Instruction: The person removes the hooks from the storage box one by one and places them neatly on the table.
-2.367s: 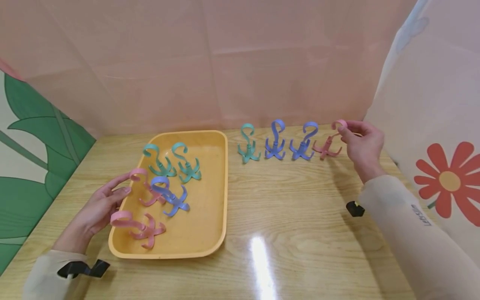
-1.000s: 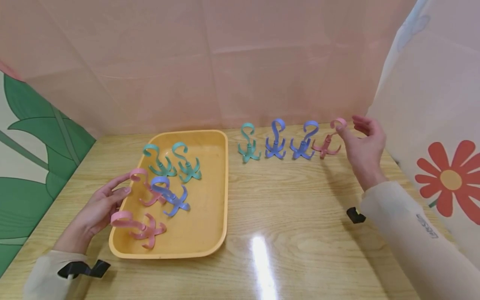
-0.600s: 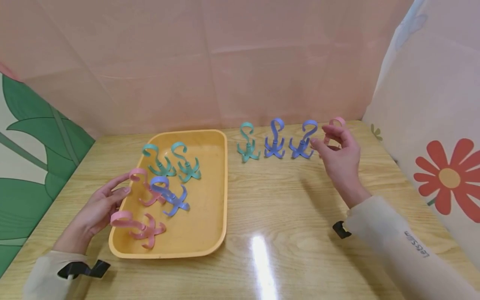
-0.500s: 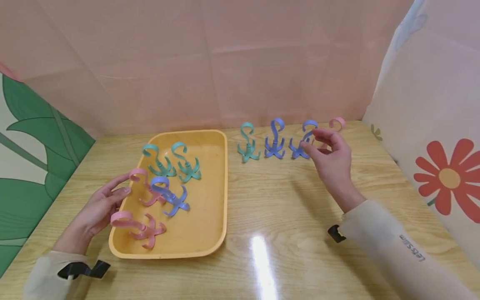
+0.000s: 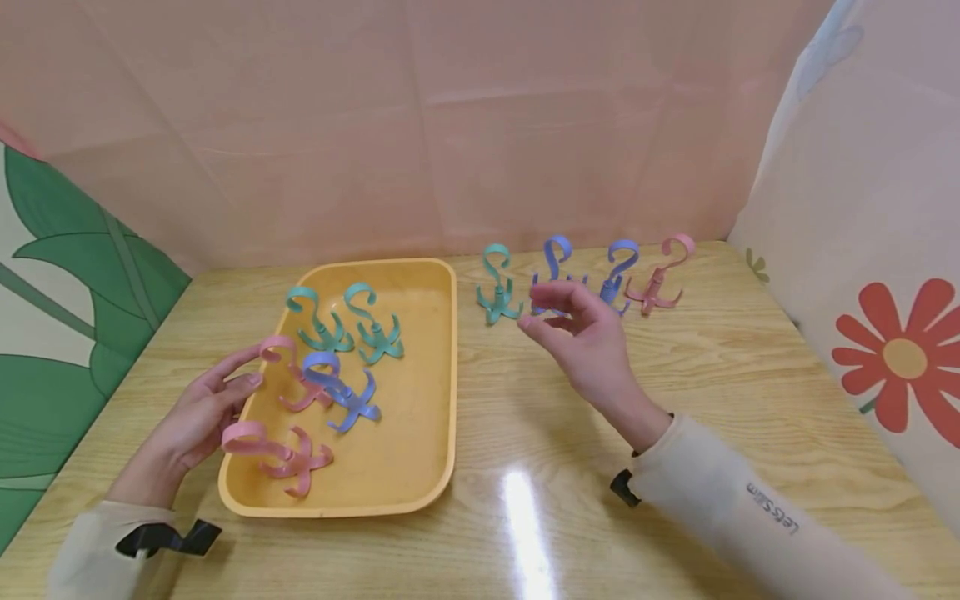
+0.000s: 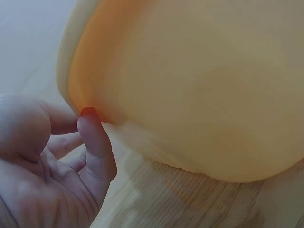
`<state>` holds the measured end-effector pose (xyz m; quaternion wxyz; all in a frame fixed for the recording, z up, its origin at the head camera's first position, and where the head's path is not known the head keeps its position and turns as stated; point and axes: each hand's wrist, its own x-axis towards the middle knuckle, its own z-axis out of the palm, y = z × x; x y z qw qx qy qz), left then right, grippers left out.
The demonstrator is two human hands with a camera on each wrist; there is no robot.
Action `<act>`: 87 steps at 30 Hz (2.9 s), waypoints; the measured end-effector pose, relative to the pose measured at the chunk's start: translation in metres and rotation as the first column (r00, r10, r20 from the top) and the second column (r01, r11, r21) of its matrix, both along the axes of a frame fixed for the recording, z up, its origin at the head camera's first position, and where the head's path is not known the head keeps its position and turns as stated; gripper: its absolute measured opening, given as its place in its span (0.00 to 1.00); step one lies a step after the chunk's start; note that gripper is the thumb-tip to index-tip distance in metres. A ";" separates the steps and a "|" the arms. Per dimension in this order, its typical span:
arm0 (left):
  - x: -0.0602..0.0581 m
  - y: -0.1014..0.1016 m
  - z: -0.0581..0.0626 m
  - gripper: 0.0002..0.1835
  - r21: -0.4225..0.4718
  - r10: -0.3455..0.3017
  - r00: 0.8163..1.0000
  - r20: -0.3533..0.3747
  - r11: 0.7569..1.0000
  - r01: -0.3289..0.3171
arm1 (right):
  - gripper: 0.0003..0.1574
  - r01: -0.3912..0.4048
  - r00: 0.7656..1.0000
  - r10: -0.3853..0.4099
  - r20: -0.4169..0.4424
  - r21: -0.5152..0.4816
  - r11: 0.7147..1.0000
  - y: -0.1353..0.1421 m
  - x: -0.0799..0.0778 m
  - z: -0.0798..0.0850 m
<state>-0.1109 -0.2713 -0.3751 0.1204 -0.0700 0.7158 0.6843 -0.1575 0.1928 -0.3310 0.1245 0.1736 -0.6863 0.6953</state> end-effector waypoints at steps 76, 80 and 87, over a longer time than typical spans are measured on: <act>-0.003 -0.001 -0.004 0.29 0.041 -0.007 0.999 -0.032 0.999 0.008 | 0.19 -0.518 0.846 0.500 0.186 0.061 0.853 -0.170 -0.009 -0.026; -0.003 -0.001 -0.003 0.29 0.044 -0.005 1.000 -0.030 0.999 0.006 | 0.19 -0.540 0.833 0.522 0.185 0.066 0.839 -0.173 -0.009 -0.026; -0.004 0.000 -0.003 0.30 0.049 -0.001 1.000 -0.023 0.999 0.002 | 0.15 -0.530 0.840 0.506 0.196 0.095 0.843 -0.175 -0.007 -0.023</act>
